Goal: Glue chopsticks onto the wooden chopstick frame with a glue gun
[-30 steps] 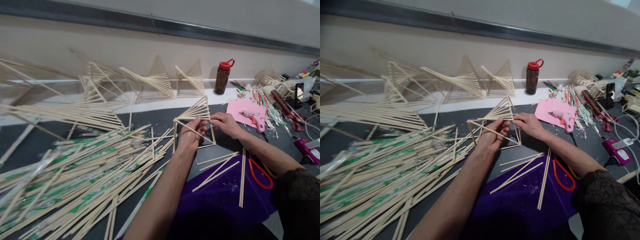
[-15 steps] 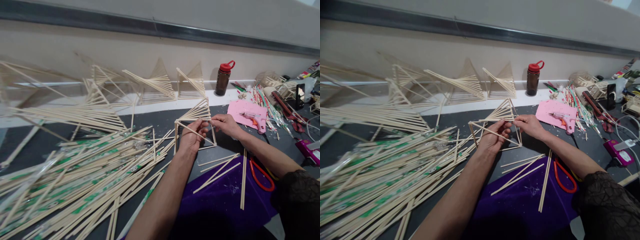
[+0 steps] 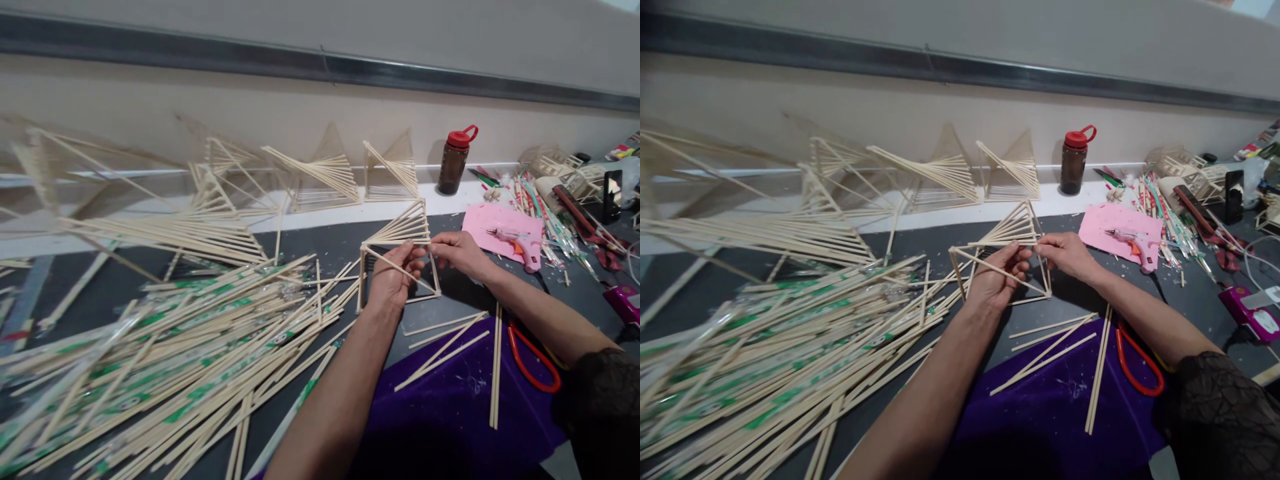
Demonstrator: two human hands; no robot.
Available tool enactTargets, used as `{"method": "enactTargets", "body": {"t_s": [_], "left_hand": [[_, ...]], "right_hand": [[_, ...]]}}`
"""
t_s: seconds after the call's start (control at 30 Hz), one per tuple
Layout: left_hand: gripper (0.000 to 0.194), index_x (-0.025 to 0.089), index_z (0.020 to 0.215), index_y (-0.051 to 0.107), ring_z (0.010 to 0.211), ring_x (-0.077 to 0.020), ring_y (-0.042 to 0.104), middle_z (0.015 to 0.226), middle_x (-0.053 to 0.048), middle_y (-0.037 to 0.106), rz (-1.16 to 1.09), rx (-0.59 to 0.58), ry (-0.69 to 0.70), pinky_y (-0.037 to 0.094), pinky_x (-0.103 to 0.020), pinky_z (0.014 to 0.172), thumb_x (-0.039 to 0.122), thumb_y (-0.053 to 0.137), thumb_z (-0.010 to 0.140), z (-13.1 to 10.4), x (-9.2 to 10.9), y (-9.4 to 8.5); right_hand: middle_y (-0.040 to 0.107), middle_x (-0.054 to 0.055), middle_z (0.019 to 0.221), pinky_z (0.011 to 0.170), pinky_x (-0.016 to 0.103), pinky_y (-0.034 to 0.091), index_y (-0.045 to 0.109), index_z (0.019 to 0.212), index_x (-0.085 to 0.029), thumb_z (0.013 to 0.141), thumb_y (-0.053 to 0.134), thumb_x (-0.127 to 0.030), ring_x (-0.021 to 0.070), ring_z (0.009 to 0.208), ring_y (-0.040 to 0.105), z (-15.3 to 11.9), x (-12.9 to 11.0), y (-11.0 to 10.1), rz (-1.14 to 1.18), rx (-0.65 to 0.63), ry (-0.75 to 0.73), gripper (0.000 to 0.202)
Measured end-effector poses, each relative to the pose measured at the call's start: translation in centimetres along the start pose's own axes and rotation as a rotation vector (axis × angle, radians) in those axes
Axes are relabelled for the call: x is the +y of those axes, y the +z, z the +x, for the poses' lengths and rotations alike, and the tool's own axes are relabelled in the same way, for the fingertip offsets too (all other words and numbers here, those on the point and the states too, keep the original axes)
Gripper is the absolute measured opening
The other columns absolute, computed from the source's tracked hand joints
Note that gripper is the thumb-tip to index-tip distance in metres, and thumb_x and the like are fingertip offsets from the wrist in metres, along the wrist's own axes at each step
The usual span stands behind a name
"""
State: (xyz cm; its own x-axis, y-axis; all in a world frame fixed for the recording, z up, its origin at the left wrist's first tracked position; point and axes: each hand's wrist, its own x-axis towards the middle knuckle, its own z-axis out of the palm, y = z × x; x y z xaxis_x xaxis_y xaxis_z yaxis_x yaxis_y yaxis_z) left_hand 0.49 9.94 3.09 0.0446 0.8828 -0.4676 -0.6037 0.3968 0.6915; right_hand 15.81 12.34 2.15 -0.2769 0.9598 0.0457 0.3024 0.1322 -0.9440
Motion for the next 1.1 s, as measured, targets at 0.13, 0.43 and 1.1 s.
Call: {"method": "enactTargets", "body": {"t_s": [0.13, 0.43, 1.1], "left_hand": [[0.016, 0.01, 0.074, 0.065, 0.036, -0.0055, 0.055, 0.054, 0.0, 0.066, 0.003, 0.017, 0.0, 0.04, -0.013, 0.034, 0.015, 0.062, 0.089, -0.1, 0.1, 0.1], [0.015, 0.01, 0.071, 0.063, 0.036, -0.0049, 0.054, 0.053, 0.001, 0.066, 0.004, 0.023, 0.023, 0.038, -0.012, 0.033, 0.016, 0.067, 0.085, -0.2, 0.1, 0.3], [0.014, 0.01, 0.072, 0.064, 0.036, -0.0055, 0.055, 0.054, 0.0, 0.066, 0.006, 0.014, 0.031, 0.038, -0.013, 0.033, 0.018, 0.072, 0.082, 0.0, 0.0, 0.1]], "right_hand": [[0.058, -0.003, 0.055, 0.047, 0.021, 0.036, 0.067, 0.071, -0.017, 0.075, 0.062, -0.042, 0.0096, 0.048, 0.052, 0.0, 0.0, 0.1, 0.005, 0.01, -0.01, 0.026], [0.06, -0.002, 0.06, 0.046, 0.022, 0.036, 0.07, 0.074, -0.016, 0.074, 0.062, -0.042, 0.0097, 0.048, 0.053, -0.1, -0.2, 0.1, 0.011, 0.015, 0.01, 0.027], [0.069, 0.001, 0.07, 0.042, 0.019, 0.033, 0.071, 0.081, -0.016, 0.068, 0.068, -0.044, 0.0085, 0.05, 0.055, -0.2, -0.7, -0.6, 0.141, 0.073, 0.108, 0.031]]}}
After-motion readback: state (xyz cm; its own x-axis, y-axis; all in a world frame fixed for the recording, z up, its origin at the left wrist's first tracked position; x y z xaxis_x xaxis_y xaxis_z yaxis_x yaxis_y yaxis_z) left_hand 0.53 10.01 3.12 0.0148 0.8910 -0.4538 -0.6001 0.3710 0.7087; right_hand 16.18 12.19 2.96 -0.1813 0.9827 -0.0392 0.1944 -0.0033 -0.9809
